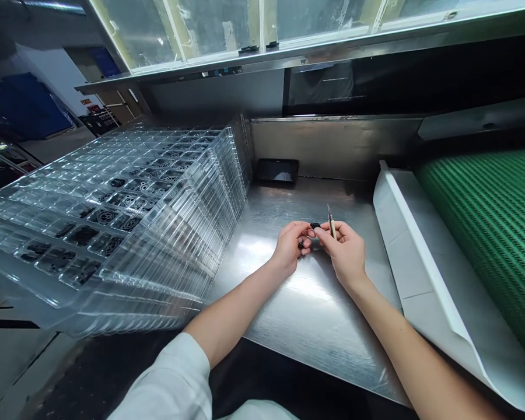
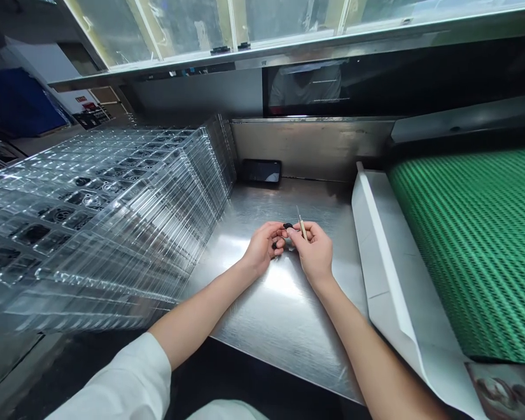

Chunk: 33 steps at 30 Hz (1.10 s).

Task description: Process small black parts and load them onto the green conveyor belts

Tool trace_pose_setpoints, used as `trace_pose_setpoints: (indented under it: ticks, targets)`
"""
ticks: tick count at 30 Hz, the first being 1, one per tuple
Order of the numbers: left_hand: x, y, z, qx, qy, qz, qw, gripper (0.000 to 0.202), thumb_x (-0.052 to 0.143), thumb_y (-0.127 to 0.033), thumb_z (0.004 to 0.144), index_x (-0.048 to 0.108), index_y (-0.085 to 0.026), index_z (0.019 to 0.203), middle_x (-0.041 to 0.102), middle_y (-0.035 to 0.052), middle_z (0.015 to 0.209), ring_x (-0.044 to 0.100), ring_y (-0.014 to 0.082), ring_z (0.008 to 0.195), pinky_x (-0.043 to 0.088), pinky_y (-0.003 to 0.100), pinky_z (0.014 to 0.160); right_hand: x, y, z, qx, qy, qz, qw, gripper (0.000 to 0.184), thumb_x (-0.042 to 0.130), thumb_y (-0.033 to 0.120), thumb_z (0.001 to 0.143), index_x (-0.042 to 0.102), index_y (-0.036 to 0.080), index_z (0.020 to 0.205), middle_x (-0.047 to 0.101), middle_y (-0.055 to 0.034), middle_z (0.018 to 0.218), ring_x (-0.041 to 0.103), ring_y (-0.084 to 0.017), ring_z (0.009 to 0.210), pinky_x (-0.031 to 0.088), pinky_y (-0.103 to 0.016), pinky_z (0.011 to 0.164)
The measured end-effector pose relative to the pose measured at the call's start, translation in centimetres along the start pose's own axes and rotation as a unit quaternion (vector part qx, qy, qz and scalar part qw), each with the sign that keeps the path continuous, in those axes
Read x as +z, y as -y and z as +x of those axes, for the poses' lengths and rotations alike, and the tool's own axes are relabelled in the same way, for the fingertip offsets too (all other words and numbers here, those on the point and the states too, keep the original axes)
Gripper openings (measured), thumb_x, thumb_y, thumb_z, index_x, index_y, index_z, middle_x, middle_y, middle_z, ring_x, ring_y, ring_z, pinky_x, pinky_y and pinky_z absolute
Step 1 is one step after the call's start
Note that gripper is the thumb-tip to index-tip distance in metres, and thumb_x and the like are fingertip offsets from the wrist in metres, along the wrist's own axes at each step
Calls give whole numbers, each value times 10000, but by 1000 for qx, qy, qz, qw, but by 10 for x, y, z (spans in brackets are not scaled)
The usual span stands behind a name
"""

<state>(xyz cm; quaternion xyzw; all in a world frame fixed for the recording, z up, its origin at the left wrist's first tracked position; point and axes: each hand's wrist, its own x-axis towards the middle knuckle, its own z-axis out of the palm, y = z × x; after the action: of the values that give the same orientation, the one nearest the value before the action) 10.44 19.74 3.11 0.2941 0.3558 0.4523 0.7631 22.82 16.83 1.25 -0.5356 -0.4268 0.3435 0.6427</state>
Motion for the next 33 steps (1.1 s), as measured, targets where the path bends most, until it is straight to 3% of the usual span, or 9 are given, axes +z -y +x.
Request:
trace_pose_setpoints:
  ticks: [5,8,19,33]
  targets:
    - [3,1,-3,30,44,23,998,358,791,-421,791,560,-186,930,585,-22,734,381,40,473,162,169,421,0,0,1,30,2,32,999,465,914,540,667,679,197,875,605,6,652,501,-138,526,374,-237,451]
    - [4,1,-4,48,50,34,997,405,827,-412,759,587,-188,996,569,-38,697,359,36,456,152,170,421,-1,-2,0,22,25,19,999,450,879,566,713,668,199,866,623,-10,669,519,-152,557,362,-239,466]
    - [2,-1,-4,25,19,37,999,282,756,-356,817,550,-171,867,530,-44,636,346,29,433,143,174,406,-2,-3,-3,-46,61,-78,994,405,682,587,908,665,191,825,585,0,650,504,-153,584,346,-273,539]
    - [4,2,-4,11,19,46,999,256,740,-329,796,541,-177,851,523,-53,632,342,27,421,131,166,395,-2,3,-5,-60,41,-136,988,351,632,520,905,661,202,759,618,-4,677,549,-169,624,400,-285,605]
